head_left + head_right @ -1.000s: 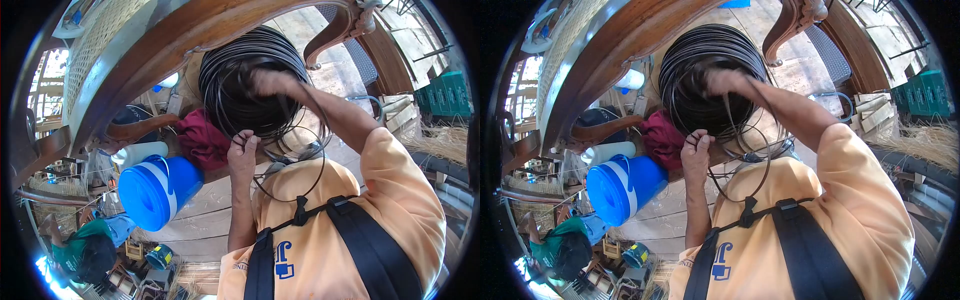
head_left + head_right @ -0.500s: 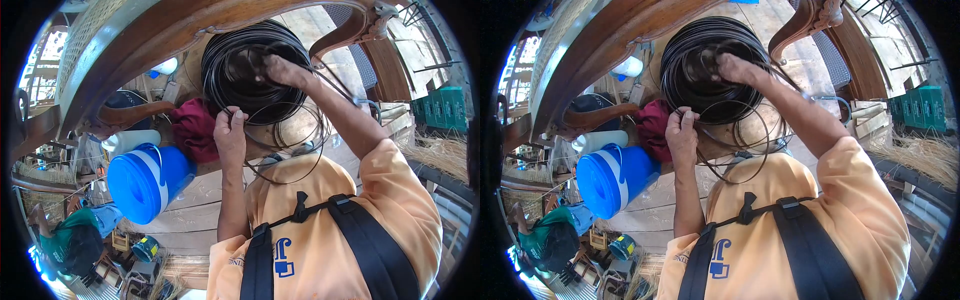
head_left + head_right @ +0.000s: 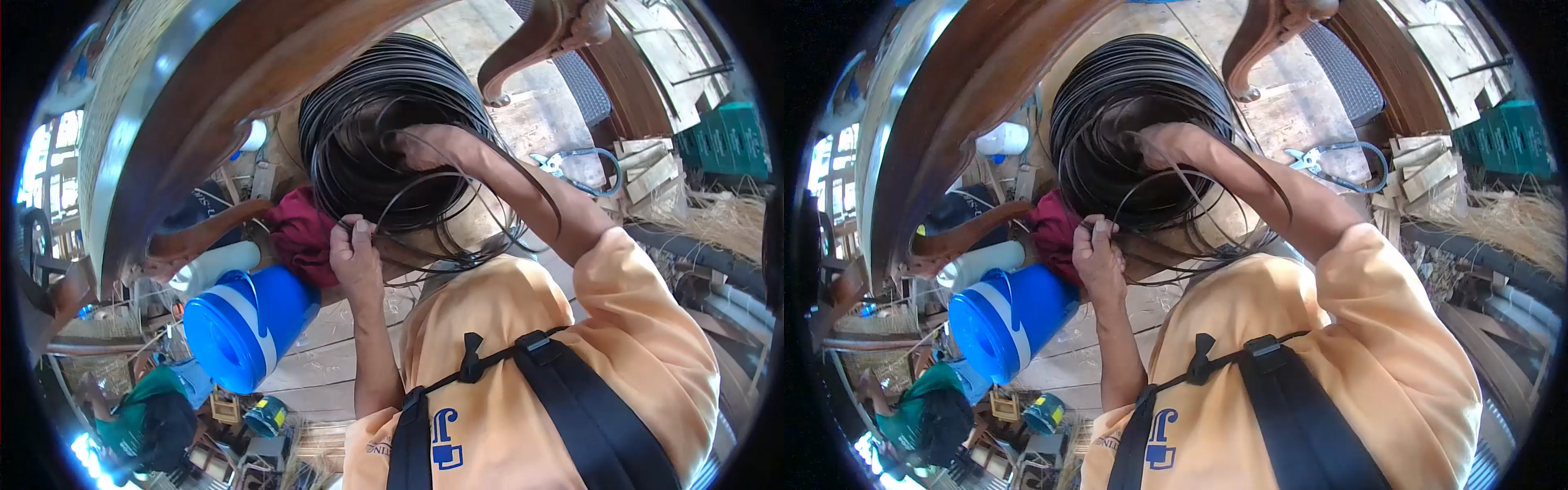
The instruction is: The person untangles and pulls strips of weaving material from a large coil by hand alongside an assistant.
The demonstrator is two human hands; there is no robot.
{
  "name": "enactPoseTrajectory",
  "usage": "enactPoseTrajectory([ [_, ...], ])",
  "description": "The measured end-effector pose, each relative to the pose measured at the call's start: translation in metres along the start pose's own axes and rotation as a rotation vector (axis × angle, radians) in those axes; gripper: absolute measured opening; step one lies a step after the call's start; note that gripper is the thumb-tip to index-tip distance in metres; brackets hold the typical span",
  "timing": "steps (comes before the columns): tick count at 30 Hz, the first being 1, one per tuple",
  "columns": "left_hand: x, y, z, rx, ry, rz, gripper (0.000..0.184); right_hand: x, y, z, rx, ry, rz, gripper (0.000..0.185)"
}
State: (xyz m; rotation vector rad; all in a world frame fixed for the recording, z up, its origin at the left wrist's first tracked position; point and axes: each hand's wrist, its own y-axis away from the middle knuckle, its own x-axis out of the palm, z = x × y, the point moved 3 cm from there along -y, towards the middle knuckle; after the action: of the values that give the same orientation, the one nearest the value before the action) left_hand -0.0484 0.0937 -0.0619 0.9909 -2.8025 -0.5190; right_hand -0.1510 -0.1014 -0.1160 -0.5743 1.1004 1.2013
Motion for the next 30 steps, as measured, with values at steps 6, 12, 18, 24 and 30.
enactPoseTrajectory([
  [6, 0.0, 0.0, -0.003, 0.025, -0.012, 0.005, 0.01, -0.006, -0.008, -0.054, 0.282, -0.616, -0.362, 0.023],
  [12, 0.007, 0.003, -0.015, 0.024, -0.031, -0.007, 0.011, -0.001, -0.009, -0.055, 0.259, -0.67, -0.328, 0.023],
  [18, 0.006, 0.003, -0.017, 0.037, -0.035, -0.019, 0.012, -0.024, 0.006, -0.04, 0.326, -0.931, -0.159, 0.026],
  [24, 0.009, 0.003, -0.022, 0.041, -0.047, -0.022, 0.011, -0.028, 0.011, -0.036, 0.452, -1.102, -0.124, 0.051],
  [30, 0.01, 0.003, -0.025, 0.042, -0.053, -0.02, 0.01, -0.032, 0.022, -0.032, 0.422, -1.236, -0.291, 0.065],
])
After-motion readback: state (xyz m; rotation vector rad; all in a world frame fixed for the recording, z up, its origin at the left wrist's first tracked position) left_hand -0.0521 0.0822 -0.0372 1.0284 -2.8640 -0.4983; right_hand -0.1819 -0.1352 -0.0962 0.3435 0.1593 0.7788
